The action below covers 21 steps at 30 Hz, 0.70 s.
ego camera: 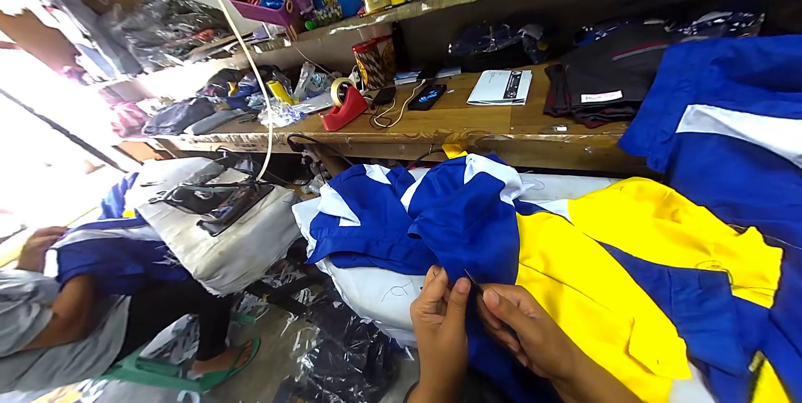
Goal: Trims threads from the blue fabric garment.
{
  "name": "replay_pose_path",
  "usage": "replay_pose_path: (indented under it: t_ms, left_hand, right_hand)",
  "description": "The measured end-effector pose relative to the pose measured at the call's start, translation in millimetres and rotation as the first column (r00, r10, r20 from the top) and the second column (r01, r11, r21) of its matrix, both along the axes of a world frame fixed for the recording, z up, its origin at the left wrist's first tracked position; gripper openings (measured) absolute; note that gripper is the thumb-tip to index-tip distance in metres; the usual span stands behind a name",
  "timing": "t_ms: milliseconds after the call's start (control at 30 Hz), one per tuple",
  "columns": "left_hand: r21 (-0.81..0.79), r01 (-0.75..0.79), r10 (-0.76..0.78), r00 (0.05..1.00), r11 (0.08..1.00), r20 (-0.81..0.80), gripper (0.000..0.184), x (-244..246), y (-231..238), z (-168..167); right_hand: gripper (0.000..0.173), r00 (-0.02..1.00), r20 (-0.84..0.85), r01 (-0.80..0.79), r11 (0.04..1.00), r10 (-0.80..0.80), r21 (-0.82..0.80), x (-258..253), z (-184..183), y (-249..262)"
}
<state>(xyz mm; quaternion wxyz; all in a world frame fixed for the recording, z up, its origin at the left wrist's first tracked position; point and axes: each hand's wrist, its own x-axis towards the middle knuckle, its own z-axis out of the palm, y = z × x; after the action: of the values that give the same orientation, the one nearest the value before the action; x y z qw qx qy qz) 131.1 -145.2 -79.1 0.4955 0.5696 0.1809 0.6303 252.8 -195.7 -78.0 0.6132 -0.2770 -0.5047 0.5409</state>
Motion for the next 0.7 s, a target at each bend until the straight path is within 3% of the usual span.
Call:
replay_pose_path:
  t_ms: [333, 700]
  left_hand:
    - [0.021, 0.01, -0.01, 1.0, 1.0, 0.022, 0.015, 0.2, 0.7, -2.3]
    - [-0.022, 0.039, -0.038, 0.998, 0.999, 0.055, 0.015, 1.6, 2.5, -1.3]
  right_hand:
    - [0.045, 0.992, -0.12, -0.043, 0.995, 0.032, -0.089, -7.1, 1.3, -0.5]
    - [0.041, 1.0, 0.018, -0.021, 1.0, 0.022, -0.015, 0.0, -2.2, -1.2]
